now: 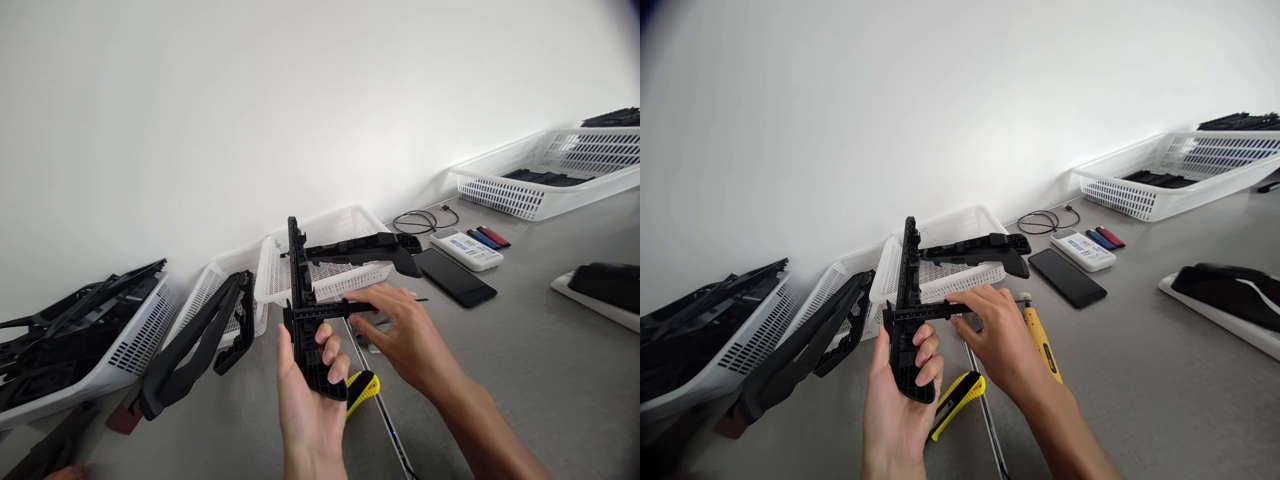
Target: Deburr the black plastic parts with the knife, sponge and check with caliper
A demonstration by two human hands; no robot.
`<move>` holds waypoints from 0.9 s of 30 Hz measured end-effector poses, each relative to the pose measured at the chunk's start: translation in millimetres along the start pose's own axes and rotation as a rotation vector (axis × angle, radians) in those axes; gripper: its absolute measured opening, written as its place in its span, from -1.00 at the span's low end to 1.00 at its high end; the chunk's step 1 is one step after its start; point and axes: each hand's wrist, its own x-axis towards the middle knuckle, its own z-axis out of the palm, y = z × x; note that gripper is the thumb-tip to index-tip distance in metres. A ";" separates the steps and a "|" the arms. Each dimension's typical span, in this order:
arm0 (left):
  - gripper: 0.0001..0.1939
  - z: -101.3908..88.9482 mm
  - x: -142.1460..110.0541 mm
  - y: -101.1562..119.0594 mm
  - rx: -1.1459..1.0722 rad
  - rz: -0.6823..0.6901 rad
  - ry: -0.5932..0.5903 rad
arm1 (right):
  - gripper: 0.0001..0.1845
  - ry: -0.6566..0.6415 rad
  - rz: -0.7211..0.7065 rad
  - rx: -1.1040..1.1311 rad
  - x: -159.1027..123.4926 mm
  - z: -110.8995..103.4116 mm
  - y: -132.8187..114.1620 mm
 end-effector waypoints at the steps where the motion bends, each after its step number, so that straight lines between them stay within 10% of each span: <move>1: -0.58 0.0 0.6 0.1 -0.018 -0.007 0.026 | -0.74 -0.012 -0.003 0.001 -0.1 1.5 1.0; 17: -0.56 -5.6 -0.1 0.1 -0.034 -0.039 0.031 | -0.70 -0.033 0.058 0.038 -1.3 8.4 3.1; 27: -0.58 -23.6 -3.1 1.2 0.318 0.086 -0.486 | -0.80 0.618 0.054 -0.076 -0.6 -4.3 -3.7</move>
